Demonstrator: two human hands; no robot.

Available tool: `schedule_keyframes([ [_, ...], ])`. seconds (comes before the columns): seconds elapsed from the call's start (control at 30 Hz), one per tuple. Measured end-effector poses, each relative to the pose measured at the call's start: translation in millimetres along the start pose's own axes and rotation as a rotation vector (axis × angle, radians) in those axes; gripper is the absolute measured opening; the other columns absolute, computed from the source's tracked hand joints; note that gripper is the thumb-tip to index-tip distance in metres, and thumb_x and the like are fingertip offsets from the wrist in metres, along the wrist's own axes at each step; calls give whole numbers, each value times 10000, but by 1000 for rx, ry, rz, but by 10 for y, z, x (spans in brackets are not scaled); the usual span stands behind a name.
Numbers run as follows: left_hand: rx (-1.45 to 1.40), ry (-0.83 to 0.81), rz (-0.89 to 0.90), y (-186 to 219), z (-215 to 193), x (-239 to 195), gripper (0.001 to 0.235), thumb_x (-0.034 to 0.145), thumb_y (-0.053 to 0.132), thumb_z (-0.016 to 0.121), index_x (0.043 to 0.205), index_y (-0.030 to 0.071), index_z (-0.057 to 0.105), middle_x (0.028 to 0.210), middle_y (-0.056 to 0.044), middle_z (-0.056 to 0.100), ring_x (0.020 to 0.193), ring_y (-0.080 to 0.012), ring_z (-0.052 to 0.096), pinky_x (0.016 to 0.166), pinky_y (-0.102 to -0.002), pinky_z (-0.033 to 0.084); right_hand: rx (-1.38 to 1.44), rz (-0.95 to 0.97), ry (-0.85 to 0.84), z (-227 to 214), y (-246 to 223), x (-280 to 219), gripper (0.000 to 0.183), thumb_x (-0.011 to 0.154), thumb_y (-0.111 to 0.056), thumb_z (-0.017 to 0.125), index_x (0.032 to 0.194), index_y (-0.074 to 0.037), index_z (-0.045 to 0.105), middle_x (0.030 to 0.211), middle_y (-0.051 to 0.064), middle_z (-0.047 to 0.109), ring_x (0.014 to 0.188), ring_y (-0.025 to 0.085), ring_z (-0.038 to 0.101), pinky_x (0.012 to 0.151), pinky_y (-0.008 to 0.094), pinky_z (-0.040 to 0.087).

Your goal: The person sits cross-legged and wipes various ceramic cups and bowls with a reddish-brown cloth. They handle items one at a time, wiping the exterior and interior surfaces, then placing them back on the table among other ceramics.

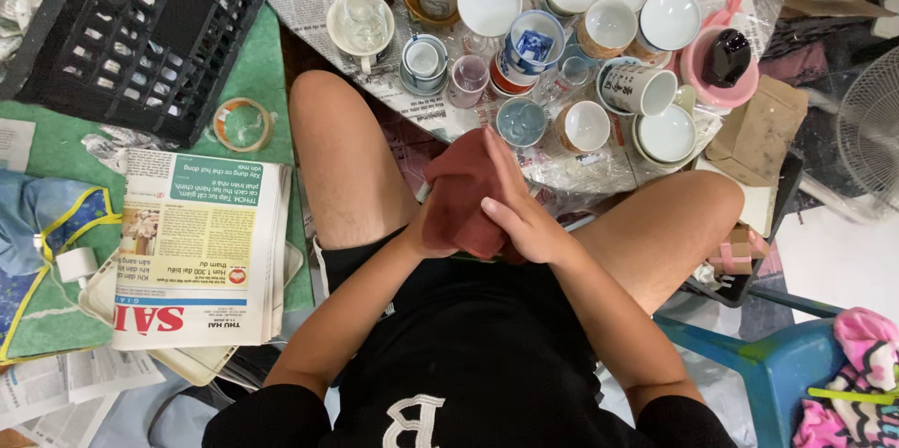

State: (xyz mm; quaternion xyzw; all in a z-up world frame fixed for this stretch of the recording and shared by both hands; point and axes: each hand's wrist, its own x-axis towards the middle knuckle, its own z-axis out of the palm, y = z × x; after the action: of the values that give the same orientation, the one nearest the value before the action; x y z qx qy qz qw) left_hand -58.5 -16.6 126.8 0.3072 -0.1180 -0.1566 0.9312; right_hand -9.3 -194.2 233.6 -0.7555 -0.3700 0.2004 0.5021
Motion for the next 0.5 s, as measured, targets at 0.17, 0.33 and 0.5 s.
schedule_keyframes([
  [0.17, 384, -5, 233, 93, 161, 53, 847, 946, 87, 726, 1628, 100, 224, 1654, -101, 312, 1502, -260, 389, 1238, -441, 364, -38, 5, 11, -21, 115, -53, 846, 1035, -351, 457, 1661, -11, 0, 1763, 213, -44, 1648, 343, -67, 1314, 451, 5],
  [0.33, -91, 58, 94, 51, 194, 214, 608, 1093, 158, 534, 1638, 49, 289, 1659, -128, 362, 1492, -267, 422, 1245, -432, 373, -90, 15, 109, 24, 73, -118, 863, 1016, -223, 549, 1654, 3, 13, 1750, 238, -40, 1639, 353, -33, 1307, 430, 47],
  [0.5, 388, -88, 552, 96, 409, 411, 339, 1161, 186, 466, 1481, 76, 491, 1691, -99, 415, 1533, -217, 420, 1321, -390, 366, -258, 33, 280, 207, -23, -285, 694, 953, -116, 689, 1546, 25, 356, 1636, 243, 345, 1465, 400, 403, 1174, 413, 371],
])
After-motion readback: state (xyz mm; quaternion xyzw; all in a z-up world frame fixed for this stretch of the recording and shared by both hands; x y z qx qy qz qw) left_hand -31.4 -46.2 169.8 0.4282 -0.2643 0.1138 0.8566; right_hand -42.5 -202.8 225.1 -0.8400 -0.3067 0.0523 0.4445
